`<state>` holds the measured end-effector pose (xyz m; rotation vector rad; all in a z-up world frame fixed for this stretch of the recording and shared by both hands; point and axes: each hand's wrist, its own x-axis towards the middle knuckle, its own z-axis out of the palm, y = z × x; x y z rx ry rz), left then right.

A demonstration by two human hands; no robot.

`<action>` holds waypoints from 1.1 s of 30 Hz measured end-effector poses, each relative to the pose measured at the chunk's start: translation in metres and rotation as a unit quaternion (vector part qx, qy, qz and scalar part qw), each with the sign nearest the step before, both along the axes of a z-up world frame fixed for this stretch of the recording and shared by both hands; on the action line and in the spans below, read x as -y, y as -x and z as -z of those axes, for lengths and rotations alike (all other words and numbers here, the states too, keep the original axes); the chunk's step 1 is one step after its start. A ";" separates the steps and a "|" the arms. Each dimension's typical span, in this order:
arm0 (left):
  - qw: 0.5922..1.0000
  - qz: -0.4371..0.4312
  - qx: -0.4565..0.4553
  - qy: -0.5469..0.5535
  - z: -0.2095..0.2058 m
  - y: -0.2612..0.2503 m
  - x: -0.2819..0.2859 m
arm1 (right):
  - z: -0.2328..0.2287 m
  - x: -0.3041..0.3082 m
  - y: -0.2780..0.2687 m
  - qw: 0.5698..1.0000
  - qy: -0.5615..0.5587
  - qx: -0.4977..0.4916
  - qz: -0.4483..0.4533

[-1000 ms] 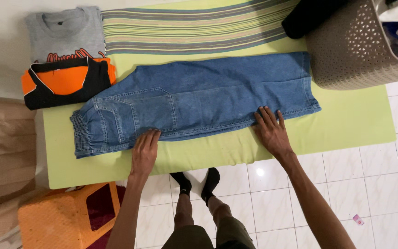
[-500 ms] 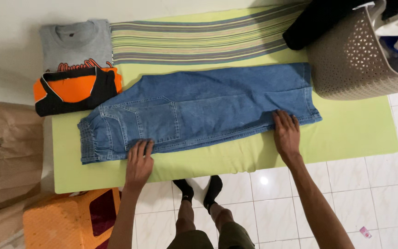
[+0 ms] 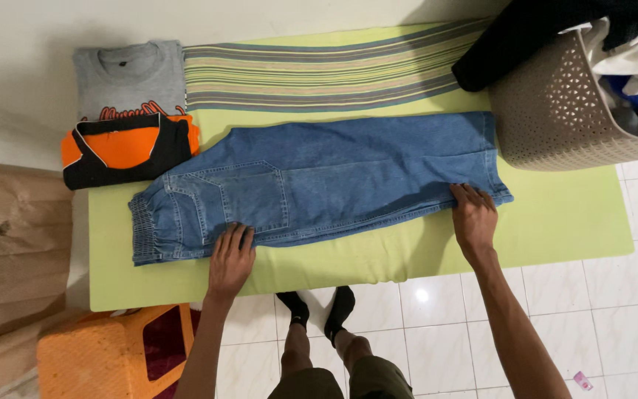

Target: The person folds a pair of blue denim jeans on a light green table. They turn the jeans inside out, lay them flat, fold the legs together, and then fold the garment into a compact rectangle. The folded jeans are placed on top of a stack of other folded clothes.

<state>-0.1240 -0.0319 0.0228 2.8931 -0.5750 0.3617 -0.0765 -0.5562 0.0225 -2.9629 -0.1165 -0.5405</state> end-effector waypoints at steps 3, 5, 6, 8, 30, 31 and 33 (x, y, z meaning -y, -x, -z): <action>0.998 0.009 0.060 -0.026 0.012 -0.002 -0.002 | -0.001 0.000 0.001 1.000 0.018 0.004 0.007; 0.997 0.012 0.070 -0.015 0.020 -0.002 -0.007 | -0.003 0.000 0.001 1.000 0.008 0.004 0.012; 0.997 0.004 0.063 -0.042 0.023 -0.001 -0.008 | -0.004 -0.001 0.002 1.000 0.003 0.003 0.015; 0.994 -0.011 0.053 -0.095 0.025 -0.007 -0.006 | -0.009 -0.002 0.000 1.000 -0.010 0.009 0.021; 0.994 -0.060 -0.056 0.066 -0.080 -0.067 -0.069 | -0.080 -0.001 -0.070 0.997 -0.018 0.068 0.034; 0.994 -0.056 -0.038 0.083 -0.090 -0.078 -0.073 | -0.085 -0.004 -0.076 0.997 -0.015 0.072 0.037; 0.993 -0.048 -0.023 0.108 -0.109 -0.096 -0.076 | -0.095 -0.004 -0.083 0.996 -0.009 0.075 0.043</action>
